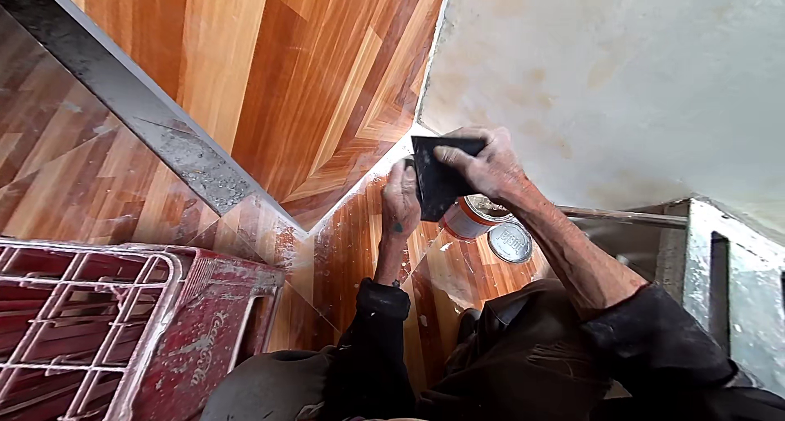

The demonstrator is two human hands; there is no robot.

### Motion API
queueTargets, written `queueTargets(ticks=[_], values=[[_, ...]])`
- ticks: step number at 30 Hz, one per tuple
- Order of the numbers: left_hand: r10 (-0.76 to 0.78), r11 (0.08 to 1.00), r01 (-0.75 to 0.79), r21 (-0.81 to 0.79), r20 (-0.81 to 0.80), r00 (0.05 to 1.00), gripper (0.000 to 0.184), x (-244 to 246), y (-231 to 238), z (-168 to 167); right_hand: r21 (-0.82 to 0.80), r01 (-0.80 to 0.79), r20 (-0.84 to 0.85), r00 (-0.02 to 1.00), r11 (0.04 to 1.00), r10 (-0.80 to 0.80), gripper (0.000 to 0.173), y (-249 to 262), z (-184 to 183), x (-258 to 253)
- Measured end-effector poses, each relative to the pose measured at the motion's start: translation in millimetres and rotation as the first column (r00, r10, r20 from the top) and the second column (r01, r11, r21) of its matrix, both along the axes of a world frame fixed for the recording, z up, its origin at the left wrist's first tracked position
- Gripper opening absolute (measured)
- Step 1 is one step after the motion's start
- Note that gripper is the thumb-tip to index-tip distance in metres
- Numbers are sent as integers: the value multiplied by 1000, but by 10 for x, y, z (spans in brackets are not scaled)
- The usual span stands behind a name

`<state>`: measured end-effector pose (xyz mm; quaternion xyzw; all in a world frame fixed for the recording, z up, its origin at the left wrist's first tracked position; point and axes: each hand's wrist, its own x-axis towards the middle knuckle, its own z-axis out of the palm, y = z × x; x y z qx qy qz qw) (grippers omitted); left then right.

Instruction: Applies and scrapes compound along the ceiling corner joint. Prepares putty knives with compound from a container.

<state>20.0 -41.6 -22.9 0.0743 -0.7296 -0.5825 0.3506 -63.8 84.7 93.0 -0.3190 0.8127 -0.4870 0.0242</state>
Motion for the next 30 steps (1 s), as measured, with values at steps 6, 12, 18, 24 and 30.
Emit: queueTargets(ticks=[6, 12, 18, 24, 30], values=[[200, 841, -96, 533, -141, 969, 24, -233, -227, -124, -202, 361, 325, 902, 910, -285, 13, 259, 38, -185], [95, 836, -65, 545, -28, 995, 49, -37, -48, 77, -16, 189, 127, 974, 982, -186, 15, 222, -247, 123], [-146, 703, 219, 677, -163, 976, 31, -79, 19, 50, 29, 217, 54, 975, 976, -218, 15, 133, -257, 112], [-94, 837, 78, 541, 2, 996, 50, -16, 109, 58, 10, 63, -14, 998, 998, -63, 16, 68, -296, 241], [94, 689, -70, 721, 7, 996, 55, -33, -61, 129, -32, -1, 143, 990, 999, 5, 16, 201, -336, 30]])
